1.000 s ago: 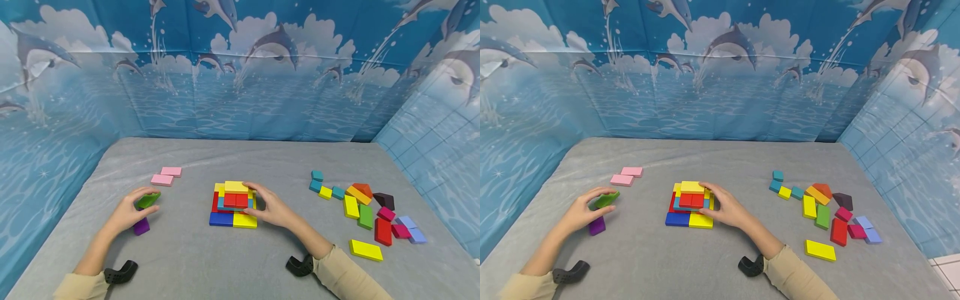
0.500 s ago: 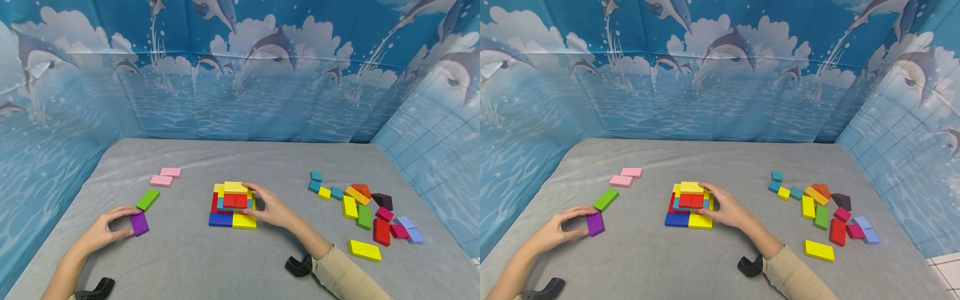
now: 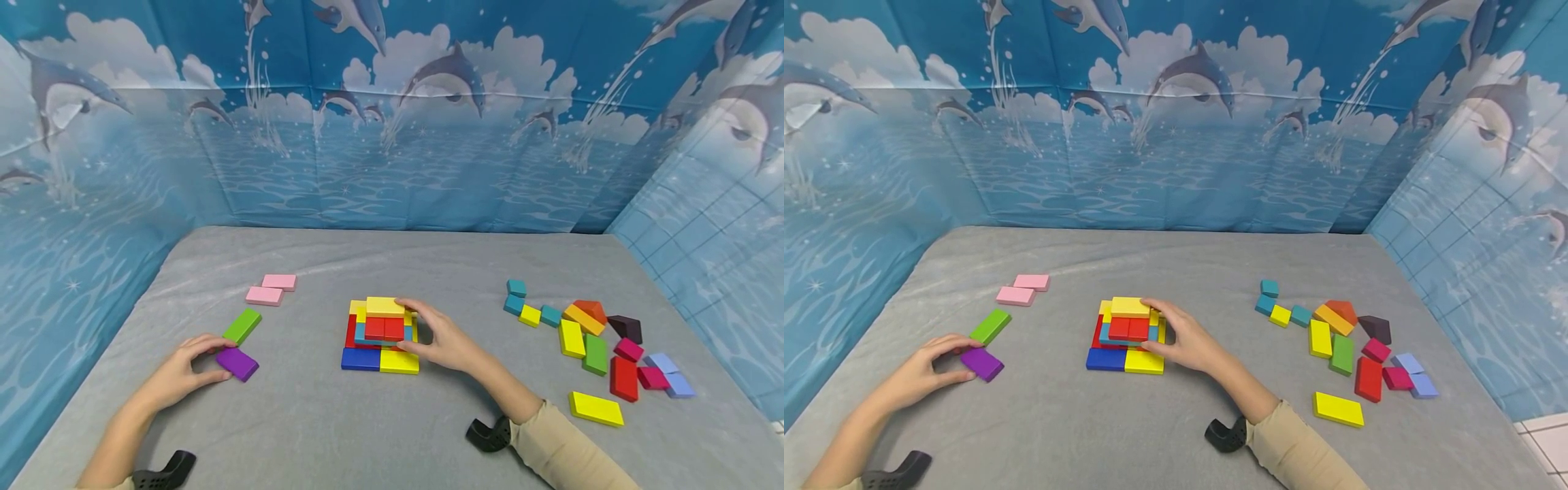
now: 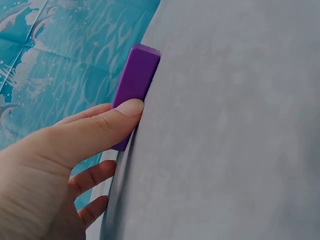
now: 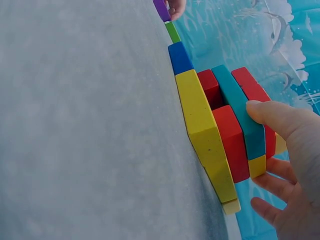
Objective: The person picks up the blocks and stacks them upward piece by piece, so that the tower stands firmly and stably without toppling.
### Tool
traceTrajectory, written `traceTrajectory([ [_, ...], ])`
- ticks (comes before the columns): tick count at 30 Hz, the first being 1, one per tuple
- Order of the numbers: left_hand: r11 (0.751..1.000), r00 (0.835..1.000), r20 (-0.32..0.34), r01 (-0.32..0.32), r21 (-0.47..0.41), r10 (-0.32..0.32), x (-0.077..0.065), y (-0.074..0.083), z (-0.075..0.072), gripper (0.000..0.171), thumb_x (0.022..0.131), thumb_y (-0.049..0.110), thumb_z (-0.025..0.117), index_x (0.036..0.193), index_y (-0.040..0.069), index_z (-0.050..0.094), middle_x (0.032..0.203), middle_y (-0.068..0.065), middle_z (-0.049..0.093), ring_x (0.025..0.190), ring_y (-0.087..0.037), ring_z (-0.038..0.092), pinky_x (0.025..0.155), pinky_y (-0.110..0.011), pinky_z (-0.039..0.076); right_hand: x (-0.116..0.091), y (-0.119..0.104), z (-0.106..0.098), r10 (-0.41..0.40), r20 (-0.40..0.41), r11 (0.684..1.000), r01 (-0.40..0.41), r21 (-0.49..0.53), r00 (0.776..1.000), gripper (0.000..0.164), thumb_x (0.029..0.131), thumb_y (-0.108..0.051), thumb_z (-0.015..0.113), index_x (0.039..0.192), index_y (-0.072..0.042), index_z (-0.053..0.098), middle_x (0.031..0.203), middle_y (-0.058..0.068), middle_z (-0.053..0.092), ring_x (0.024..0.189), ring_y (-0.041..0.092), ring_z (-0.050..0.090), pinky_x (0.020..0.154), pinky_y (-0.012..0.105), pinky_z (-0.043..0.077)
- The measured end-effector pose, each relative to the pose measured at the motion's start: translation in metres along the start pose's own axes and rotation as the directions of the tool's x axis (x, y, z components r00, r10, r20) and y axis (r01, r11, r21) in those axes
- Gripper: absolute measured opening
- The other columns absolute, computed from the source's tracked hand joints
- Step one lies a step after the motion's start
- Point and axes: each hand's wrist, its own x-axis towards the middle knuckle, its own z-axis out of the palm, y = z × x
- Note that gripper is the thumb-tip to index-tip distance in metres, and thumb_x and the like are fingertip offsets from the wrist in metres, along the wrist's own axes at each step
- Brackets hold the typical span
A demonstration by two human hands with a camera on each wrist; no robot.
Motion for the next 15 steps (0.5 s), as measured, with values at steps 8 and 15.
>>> traceTrajectory([
  [8, 0.999, 0.998, -0.051, 0.020, -0.045, -0.023, 0.010, 0.012, 0.013, 0.035, 0.066, 0.011, 0.081, 0.096, 0.008, 0.064, 0.092, -0.002, 0.062, 0.085, 0.002, 0.051, 0.076, -0.012, 0.039, 0.000, -0.001, 0.000, 0.005, 0.001, 1.000, -0.005, -0.004, 1.000, 0.068, 0.082, -0.030, 0.069, 0.139, -0.019, 0.035, 0.141, 0.002, 0.039, 0.124, 0.020, 0.041, 0.099, 0.044, 0.037],
  [15, 0.991, 0.989, -0.147, -0.044, -0.125, 0.025, 0.044, 0.045, 0.037, 0.036, 0.066, 0.005, 0.080, 0.097, 0.003, 0.063, 0.092, -0.003, 0.062, 0.081, -0.004, 0.054, 0.070, -0.026, 0.048, 0.000, -0.002, 0.000, 0.008, 0.000, 1.000, -0.008, -0.004, 1.000, 0.068, 0.082, -0.031, 0.068, 0.139, -0.019, 0.035, 0.141, 0.002, 0.039, 0.124, 0.020, 0.041, 0.099, 0.045, 0.037],
])
